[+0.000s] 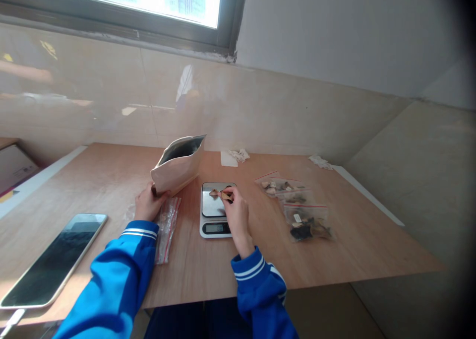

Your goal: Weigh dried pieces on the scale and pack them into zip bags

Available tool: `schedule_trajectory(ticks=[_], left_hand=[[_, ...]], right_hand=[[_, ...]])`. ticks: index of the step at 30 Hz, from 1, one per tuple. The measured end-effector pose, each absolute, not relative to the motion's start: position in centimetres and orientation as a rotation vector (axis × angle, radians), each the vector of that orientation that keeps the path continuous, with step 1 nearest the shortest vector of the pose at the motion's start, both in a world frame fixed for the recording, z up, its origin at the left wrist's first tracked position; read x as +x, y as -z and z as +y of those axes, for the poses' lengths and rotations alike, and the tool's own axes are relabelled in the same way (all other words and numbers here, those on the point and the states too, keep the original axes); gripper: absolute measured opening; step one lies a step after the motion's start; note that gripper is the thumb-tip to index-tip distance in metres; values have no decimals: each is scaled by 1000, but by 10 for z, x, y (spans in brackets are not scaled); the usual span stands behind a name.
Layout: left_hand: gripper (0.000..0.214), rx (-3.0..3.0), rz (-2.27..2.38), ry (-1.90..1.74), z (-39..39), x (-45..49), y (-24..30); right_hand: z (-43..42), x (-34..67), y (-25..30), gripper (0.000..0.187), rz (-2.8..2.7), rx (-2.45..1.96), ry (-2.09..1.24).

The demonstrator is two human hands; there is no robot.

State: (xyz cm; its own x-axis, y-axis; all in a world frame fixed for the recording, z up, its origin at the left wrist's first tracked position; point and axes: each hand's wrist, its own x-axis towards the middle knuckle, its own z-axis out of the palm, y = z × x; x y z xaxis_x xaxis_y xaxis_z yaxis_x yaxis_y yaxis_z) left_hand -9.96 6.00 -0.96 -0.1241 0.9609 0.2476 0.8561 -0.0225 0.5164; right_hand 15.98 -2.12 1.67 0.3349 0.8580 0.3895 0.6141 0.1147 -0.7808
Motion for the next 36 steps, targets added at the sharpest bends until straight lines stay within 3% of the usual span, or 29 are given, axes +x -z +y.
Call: schedule_trajectory(ticks=[11, 19, 25, 30, 36], left_hand=[[49, 1974, 2075, -816, 61, -100, 13], [47, 1980, 2084, -810, 59, -99, 10], [45, 1979, 2079, -826, 61, -100, 12], [46, 1926, 1994, -910, 61, -102, 14], [37, 1916, 1768, -1061, 51, -99, 5]], right_hand=[[-22, 162, -10, 30, -1388, -1648, -265], [-33, 158, -10, 55, -1457, -1757, -148], [-38, 164, -18, 44, -1348, -1728, -155], [-55, 167, -42, 29, -1283, -1407, -249], [-83, 129, -73, 31, -1588, -1177, -227]])
